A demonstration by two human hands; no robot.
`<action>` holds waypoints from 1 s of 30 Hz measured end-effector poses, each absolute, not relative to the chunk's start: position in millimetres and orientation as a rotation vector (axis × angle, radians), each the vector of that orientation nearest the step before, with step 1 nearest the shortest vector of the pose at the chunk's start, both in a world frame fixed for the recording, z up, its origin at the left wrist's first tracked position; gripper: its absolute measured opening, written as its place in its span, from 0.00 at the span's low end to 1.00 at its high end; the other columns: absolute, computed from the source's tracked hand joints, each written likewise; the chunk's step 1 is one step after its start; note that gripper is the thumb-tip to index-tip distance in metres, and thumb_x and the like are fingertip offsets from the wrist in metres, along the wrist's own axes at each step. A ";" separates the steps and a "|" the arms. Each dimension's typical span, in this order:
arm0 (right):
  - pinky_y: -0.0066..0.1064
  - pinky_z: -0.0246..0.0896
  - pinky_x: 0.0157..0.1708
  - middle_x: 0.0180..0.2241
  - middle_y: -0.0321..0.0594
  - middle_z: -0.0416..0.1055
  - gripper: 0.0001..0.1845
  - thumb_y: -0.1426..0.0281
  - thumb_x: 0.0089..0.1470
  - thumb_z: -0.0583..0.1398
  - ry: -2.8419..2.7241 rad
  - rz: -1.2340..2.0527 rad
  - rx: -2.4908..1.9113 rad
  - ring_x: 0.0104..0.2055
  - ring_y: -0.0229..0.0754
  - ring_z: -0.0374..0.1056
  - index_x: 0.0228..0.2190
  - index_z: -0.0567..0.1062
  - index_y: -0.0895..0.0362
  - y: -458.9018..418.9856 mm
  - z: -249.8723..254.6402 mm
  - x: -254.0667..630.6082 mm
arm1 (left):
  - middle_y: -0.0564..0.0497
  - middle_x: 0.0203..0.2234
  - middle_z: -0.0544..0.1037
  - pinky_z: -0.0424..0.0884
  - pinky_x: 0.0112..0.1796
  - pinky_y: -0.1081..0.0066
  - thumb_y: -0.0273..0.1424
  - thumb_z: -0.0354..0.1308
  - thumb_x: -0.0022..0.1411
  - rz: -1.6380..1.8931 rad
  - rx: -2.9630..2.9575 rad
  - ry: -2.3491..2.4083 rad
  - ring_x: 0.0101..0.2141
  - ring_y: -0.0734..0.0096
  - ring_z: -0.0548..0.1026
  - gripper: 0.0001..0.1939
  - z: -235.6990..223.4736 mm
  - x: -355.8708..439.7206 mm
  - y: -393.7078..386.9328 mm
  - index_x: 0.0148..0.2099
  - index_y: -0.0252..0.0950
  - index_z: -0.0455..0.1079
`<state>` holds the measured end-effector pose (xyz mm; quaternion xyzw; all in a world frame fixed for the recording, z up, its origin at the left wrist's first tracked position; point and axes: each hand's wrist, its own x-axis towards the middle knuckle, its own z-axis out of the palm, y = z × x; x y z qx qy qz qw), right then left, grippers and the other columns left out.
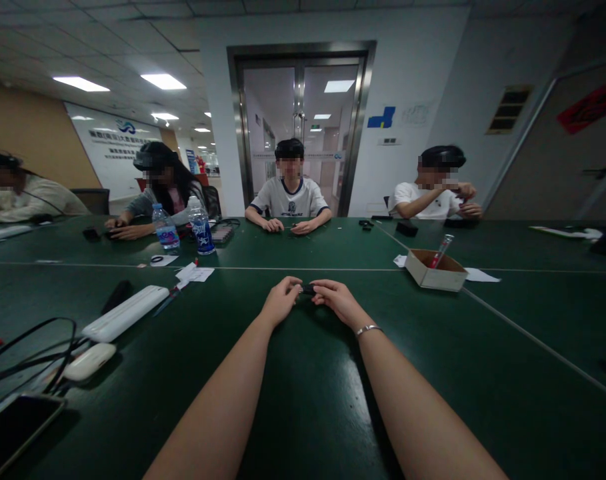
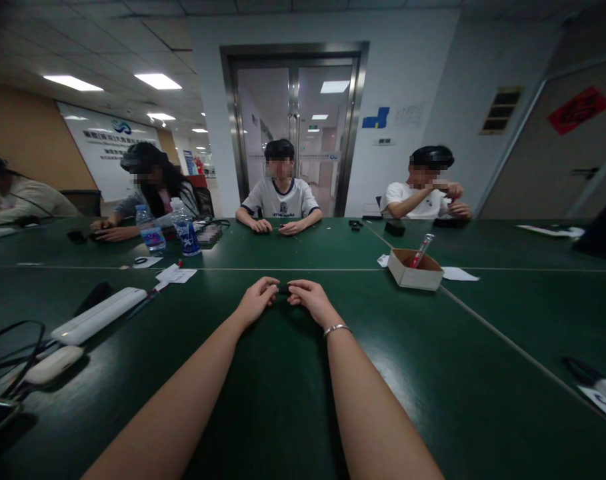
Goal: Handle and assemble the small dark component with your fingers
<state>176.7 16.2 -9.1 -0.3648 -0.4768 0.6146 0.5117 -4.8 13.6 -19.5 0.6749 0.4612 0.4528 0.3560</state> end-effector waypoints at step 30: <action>0.23 0.68 0.24 0.25 0.42 0.74 0.11 0.75 0.45 0.68 -1.162 1.471 -0.868 0.24 0.35 0.70 0.34 0.77 0.64 15.0 -8.6 177.4 | 0.50 0.35 0.74 0.69 0.31 0.72 0.34 0.54 0.59 1.184 1.725 1.201 0.26 0.75 0.71 0.15 -18.6 -5.1 14.0 0.48 0.37 0.69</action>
